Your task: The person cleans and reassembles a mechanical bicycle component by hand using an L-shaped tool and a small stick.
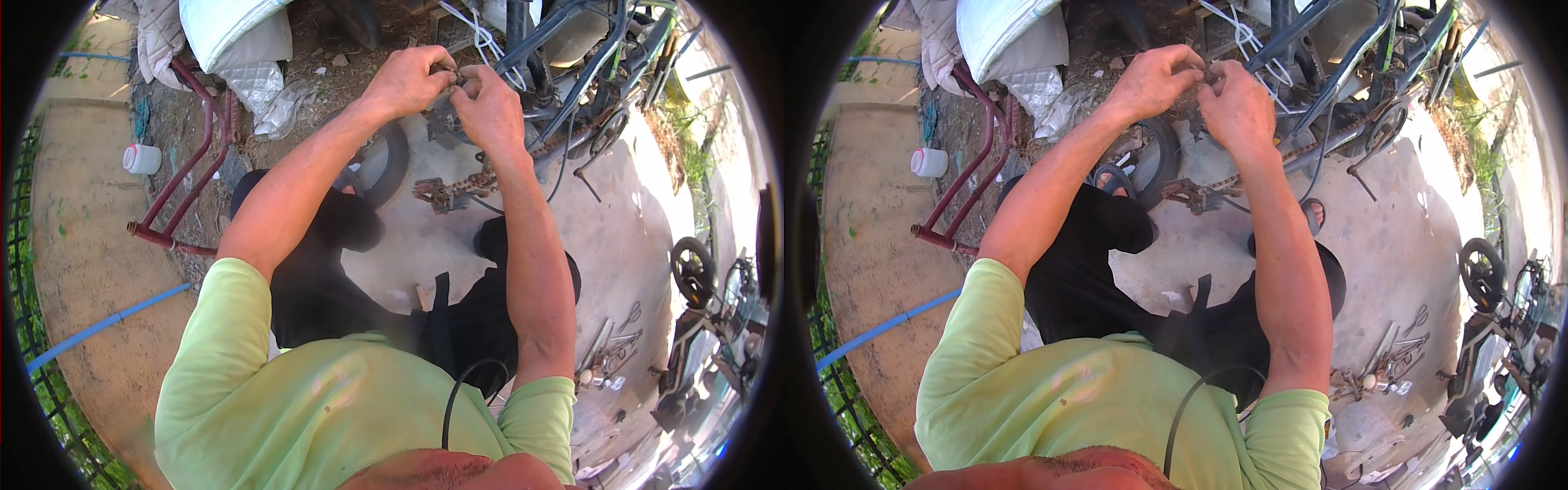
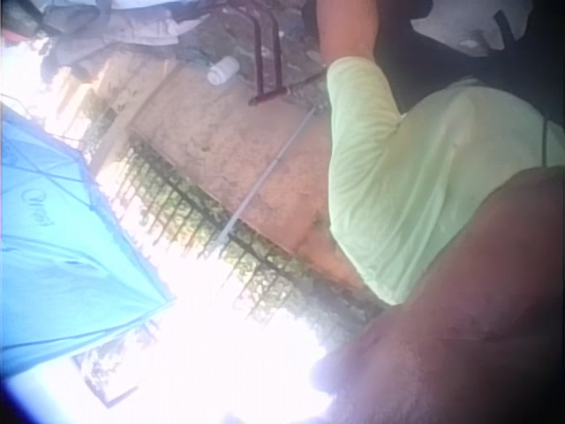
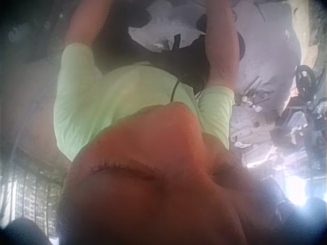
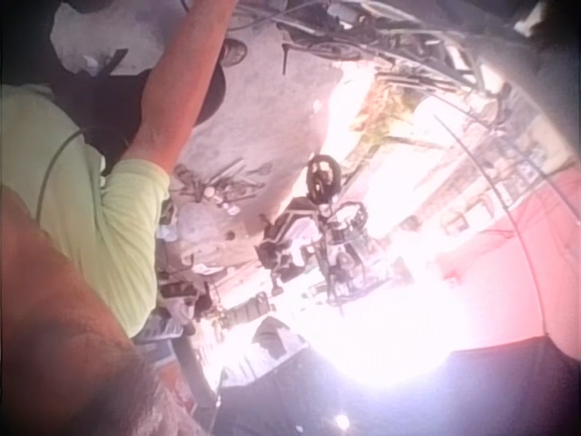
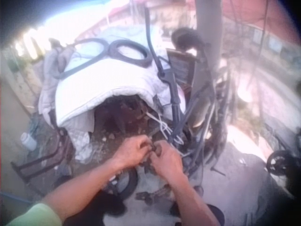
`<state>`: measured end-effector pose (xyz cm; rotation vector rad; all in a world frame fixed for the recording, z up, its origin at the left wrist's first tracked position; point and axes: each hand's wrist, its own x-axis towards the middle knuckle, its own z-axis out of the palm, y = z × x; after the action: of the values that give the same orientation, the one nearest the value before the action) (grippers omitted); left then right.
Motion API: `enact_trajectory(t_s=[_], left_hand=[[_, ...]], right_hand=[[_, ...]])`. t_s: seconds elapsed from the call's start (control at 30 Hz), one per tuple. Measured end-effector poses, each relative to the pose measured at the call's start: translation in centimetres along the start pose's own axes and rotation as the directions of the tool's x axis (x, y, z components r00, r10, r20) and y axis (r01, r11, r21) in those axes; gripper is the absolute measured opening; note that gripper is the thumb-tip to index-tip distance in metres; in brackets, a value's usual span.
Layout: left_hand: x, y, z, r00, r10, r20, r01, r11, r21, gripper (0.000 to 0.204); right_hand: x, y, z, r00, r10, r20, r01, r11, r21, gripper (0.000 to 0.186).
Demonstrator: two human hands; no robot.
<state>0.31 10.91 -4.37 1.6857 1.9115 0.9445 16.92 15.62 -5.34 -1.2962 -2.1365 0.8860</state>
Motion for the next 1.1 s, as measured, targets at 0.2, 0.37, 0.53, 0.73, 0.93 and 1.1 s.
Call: enact_trajectory(t_s=[0.2,0.37,0.53,0.73,0.93,1.1], left_hand=[[-0.1,0.9,-0.3,0.981,-0.191,0.021,0.192,0.981,-0.029,0.026],[0.3,0.9,-0.7,0.985,-0.162,0.062,0.16,0.987,0.025,0.027],[0.0,-0.3,-0.1,1.0,-0.022,-0.006,0.022,0.997,-0.077,0.029],[0.2,1.4,-0.5,0.982,-0.186,0.037,0.184,0.982,0.046,0.024],[0.0,0.7,-0.7,0.997,-0.081,0.012,0.082,0.99,-0.116,0.03],[0.3,2.2,-1.1,0.958,-0.274,0.082,0.276,0.961,-0.004,0.026]], right_hand=[[-0.4,-0.8,-1.0,0.995,0.066,0.074,-0.071,0.995,0.064,0.04],[-0.6,-0.8,-1.2,0.992,0.084,0.09,-0.09,0.993,0.071,0.044],[-0.9,-1.1,-1.8,0.989,0.108,0.099,-0.119,0.986,0.114,0.048],[-1.1,-0.5,-1.6,0.994,0.104,0.044,-0.11,0.983,0.147,0.051],[-0.3,-0.1,-1.5,0.91,0.234,0.343,-0.415,0.556,0.72,0.047],[-0.7,-0.6,-2.6,0.842,0.214,0.496,-0.521,0.082,0.85,0.066]])
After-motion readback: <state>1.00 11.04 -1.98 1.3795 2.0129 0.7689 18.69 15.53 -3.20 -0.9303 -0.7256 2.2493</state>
